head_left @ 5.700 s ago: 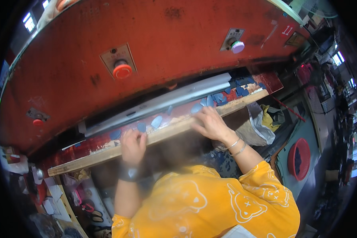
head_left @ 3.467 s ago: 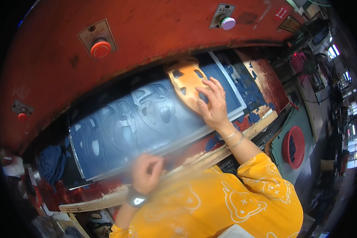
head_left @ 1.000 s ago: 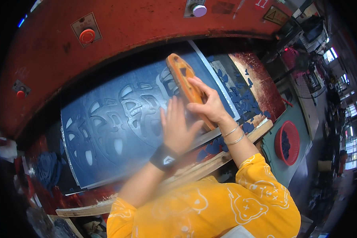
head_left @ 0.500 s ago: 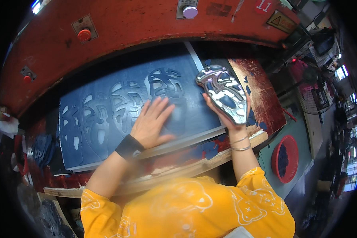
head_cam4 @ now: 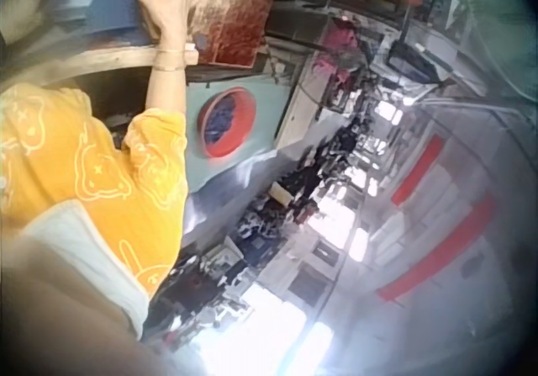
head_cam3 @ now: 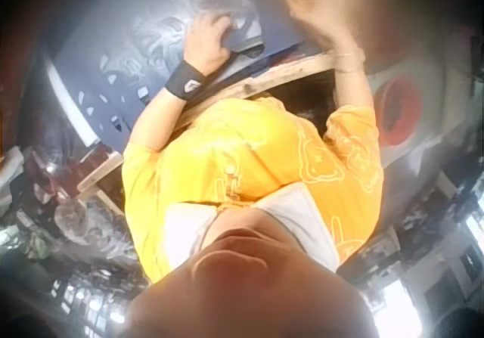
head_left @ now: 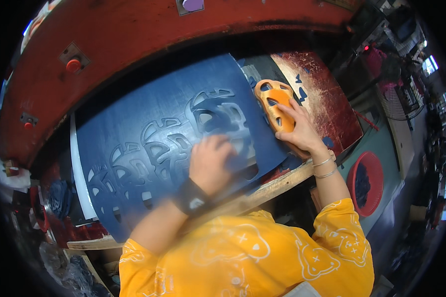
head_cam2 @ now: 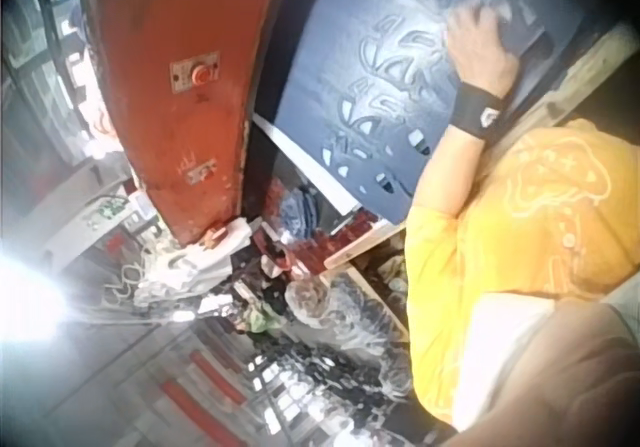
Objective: The person repeatedly rubs a dark blue fabric piece against a flat surface using a wooden block, then peels off cut-out shapes from the fabric. The person continues this cycle of rubbing and peeling throughout the clip.
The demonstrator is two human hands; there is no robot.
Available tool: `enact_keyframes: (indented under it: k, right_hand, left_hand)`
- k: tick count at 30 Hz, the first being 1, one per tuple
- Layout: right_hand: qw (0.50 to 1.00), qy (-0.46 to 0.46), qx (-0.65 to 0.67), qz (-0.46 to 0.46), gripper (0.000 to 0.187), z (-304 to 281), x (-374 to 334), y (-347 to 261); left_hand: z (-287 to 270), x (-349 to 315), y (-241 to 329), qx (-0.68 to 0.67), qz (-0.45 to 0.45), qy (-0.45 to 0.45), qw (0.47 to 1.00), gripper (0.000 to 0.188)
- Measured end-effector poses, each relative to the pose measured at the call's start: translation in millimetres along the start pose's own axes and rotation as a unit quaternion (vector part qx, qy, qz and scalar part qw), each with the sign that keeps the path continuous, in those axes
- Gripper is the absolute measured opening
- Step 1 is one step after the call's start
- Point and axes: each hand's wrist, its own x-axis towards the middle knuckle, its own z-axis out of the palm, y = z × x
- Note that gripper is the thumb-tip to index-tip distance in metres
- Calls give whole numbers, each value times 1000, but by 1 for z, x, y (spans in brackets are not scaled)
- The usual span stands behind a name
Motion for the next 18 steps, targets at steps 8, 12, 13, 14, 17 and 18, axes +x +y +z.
enact_keyframes:
  k: [8, 12, 13, 14, 17, 18]
  right_hand:
    - [945, 12, 266, -191, 28, 5, -11, -104]
    - [962, 5, 241, -129, 51, 22, -4, -137]
    - [962, 67, 217, -152, 55, 23, -1, -141]
    - [964, 63, 210, -149, 53, 23, 0, -142]
    - [966, 33, 223, -127, 48, 17, 3, -142]
    - [961, 12, 251, -119, 45, 15, 4, -141]
  left_hand:
    - [-45, 36, -46, -618, -179, 29, 765, 37]
    - [-43, 41, -41, -642, -157, 65, 747, 39]
    - [-41, 42, -39, -654, -141, 79, 739, 37]
    - [-40, 43, -37, -672, -108, 88, 727, 35]
    - [-36, 47, -30, -566, -86, 128, 810, 38]
    - [-36, 48, -28, -547, -75, 143, 821, 38]
